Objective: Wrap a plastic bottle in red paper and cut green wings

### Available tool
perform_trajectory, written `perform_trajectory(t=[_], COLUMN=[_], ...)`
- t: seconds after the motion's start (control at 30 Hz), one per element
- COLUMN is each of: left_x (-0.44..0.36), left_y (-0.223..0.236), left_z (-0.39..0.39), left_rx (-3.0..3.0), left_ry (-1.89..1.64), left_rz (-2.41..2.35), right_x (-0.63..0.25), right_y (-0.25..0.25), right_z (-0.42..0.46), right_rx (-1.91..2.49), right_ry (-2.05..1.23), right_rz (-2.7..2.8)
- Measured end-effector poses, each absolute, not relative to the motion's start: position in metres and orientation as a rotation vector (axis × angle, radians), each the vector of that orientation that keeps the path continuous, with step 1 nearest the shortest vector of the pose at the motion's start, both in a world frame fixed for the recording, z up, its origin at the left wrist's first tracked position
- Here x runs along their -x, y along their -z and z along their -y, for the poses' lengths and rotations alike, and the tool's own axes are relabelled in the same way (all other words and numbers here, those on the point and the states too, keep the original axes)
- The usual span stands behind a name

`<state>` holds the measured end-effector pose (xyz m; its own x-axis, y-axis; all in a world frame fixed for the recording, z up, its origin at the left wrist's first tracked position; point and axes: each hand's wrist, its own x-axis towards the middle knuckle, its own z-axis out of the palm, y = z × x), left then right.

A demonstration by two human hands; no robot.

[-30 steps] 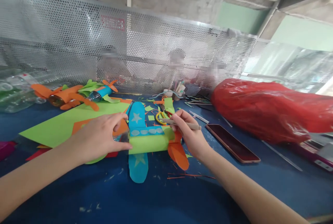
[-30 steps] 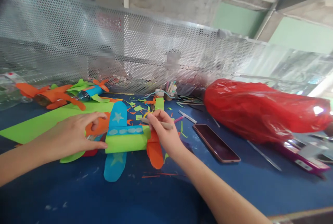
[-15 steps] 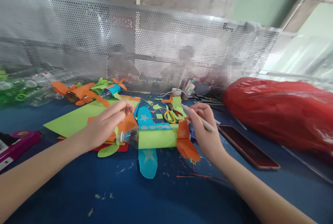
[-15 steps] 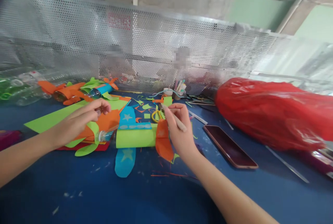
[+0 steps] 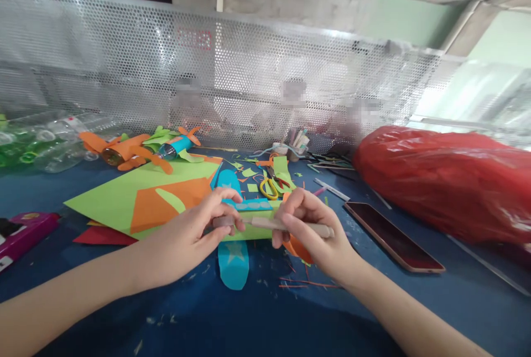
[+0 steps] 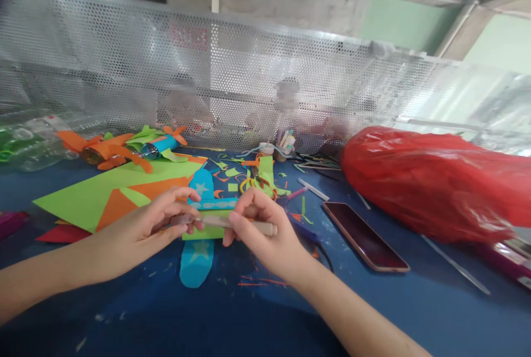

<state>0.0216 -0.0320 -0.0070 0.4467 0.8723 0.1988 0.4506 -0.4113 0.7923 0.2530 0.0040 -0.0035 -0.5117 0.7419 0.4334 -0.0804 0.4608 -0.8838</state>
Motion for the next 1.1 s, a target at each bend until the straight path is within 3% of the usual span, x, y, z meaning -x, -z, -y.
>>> perform_trajectory(t=[0.57,0.87,1.1], left_x=[-0.024,-0.027,-0.029], left_y=[0.015,0.004,-0.001], left_z=[0.031,0.032,0.040], left_rx=[-1.924,-2.025,-2.126], left_ry=[-0.884,-0.834,-0.830], left_rz=[-1.028,-1.162,-1.169], right_x=[-0.248,-0.247,-0.252], right_y=[0.006,0.007,0.006], right_z=[-0.005,-0.007,-0.004], right_rx=[0.610,0.598,0.622], right_ry=[-1.130,-1.314,-1.137], right_rz=[1.872,1.766,1.937])
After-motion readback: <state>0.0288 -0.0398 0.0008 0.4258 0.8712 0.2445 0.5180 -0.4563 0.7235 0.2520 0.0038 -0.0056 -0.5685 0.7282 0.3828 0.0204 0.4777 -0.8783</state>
